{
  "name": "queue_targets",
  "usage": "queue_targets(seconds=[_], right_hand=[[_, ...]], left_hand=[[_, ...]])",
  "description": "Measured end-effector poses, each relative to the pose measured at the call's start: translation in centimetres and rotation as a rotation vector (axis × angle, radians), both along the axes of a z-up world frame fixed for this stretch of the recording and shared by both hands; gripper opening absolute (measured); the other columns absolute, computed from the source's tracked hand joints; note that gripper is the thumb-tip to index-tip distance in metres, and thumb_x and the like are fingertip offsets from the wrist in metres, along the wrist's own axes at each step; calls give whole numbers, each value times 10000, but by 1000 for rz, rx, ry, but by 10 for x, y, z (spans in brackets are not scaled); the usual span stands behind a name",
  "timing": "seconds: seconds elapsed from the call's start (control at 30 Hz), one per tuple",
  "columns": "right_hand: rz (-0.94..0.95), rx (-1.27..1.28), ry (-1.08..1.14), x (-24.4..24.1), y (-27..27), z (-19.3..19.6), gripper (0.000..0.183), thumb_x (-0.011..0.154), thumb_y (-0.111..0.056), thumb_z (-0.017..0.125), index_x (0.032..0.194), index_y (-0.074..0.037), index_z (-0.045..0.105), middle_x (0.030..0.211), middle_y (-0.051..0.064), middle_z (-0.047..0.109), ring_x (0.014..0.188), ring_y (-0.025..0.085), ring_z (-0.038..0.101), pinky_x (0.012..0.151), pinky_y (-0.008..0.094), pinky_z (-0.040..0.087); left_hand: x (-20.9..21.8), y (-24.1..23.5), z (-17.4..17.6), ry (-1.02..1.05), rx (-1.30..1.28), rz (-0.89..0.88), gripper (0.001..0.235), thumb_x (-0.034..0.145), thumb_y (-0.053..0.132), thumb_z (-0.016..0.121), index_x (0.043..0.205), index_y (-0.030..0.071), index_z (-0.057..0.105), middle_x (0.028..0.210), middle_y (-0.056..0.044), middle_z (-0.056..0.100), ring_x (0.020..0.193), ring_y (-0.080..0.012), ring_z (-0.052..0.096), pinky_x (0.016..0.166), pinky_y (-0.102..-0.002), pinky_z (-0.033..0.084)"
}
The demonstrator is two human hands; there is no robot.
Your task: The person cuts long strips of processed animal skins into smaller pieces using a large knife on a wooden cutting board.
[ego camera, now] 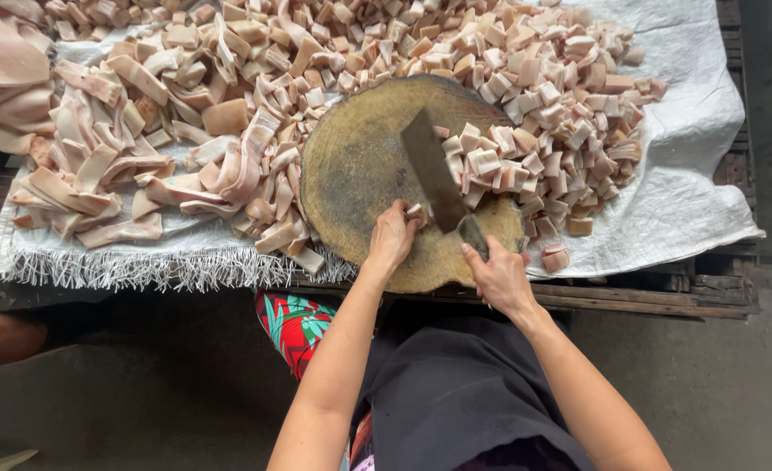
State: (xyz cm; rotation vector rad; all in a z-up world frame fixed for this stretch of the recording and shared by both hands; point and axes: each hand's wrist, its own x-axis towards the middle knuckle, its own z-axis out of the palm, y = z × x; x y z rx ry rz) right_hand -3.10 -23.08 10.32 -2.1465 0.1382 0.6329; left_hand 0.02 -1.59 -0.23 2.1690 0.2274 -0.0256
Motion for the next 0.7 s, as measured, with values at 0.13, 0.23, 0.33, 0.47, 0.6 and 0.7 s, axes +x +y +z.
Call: queue_targets(seconds=[0.13,0.23,0.33,0.47,0.6,0.7], right_hand=[[-16,-146,-299,-4,-18,16,384,1019,-363,561,1090,13,588,611,139,643,521,304,681,478,443,532],[-75,-221,-514,-5,-41,14,385,1021,-328,586,1162,29,596,703,201,682,609,371,706,553,468,546],[-116,-306,-579,-9,-59,2,391,1042,-313,601,1188,49,587,828,274,707,732,453,720,630,491,569],[-258,-346,-322,-13,-70,-11,424,1015,-313,598,1238,46,565,770,302,691,774,490,718,665,522,563],[-328,-263,-237,1,-65,-19,504,968,-323,614,1310,34,517,732,298,683,775,507,700,686,549,545],[-174,-236,-698,25,-59,-28,447,1004,-288,607,1285,55,553,933,321,690,841,518,673,704,543,534]], left_hand=[[3,-11,-21,34,-45,68,259,1041,249,571,1216,61,599,1087,-198,726,1035,-377,691,899,-483,563],[3,-36,-30,-137,97,50,437,1043,388,628,1380,126,537,1406,-214,523,1338,-422,439,1095,-599,408],[4,-68,-27,-328,289,-5,870,849,596,721,1534,190,371,1593,-235,228,1472,-517,176,1165,-703,227],[34,-106,-24,-364,473,-8,1142,685,701,803,1595,337,219,1648,-207,135,1465,-602,125,1134,-781,155],[95,-125,-21,-463,592,66,1031,731,650,837,1574,440,281,1653,-155,138,1477,-570,158,1116,-788,216],[140,-124,-25,-537,619,20,994,727,557,875,1561,485,340,1662,-118,155,1502,-551,179,1143,-747,297]])
